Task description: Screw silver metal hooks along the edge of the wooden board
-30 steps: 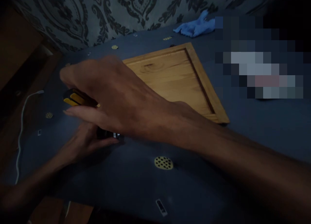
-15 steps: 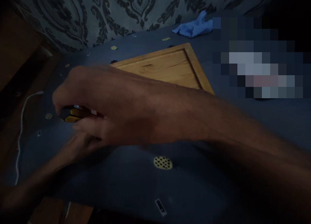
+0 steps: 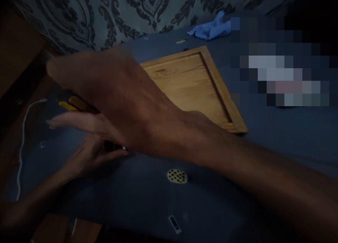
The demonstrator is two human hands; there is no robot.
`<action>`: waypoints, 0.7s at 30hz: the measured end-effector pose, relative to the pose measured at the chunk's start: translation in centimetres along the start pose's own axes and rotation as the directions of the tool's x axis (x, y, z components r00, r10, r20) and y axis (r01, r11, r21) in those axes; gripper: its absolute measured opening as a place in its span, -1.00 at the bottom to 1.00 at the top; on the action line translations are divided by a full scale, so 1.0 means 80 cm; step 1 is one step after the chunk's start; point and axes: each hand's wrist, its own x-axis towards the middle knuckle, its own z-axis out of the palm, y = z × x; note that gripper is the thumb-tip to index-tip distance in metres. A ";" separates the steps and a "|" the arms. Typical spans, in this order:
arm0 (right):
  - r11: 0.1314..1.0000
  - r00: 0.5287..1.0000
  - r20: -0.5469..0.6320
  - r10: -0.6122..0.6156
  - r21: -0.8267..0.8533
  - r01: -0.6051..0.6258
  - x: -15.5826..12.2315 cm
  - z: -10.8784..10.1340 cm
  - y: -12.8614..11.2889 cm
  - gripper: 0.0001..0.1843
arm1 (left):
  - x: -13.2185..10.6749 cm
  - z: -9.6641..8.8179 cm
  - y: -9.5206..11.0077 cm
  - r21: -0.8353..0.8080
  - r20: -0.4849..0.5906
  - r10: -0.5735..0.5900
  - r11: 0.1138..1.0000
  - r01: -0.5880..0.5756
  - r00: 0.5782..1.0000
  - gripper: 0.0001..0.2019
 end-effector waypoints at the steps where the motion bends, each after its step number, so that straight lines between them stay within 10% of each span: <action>1: 1.000 1.000 -0.025 0.008 -0.012 -0.009 -0.002 -0.002 0.000 -0.63 | 0.000 0.000 -0.001 0.000 -0.003 -0.001 1.000 0.001 1.000 -0.63; 21: 1.000 0.995 0.101 0.003 -0.013 -0.002 0.002 0.005 0.006 -0.56 | -0.001 0.002 -0.005 0.040 -0.027 -0.019 0.999 0.020 0.999 -0.57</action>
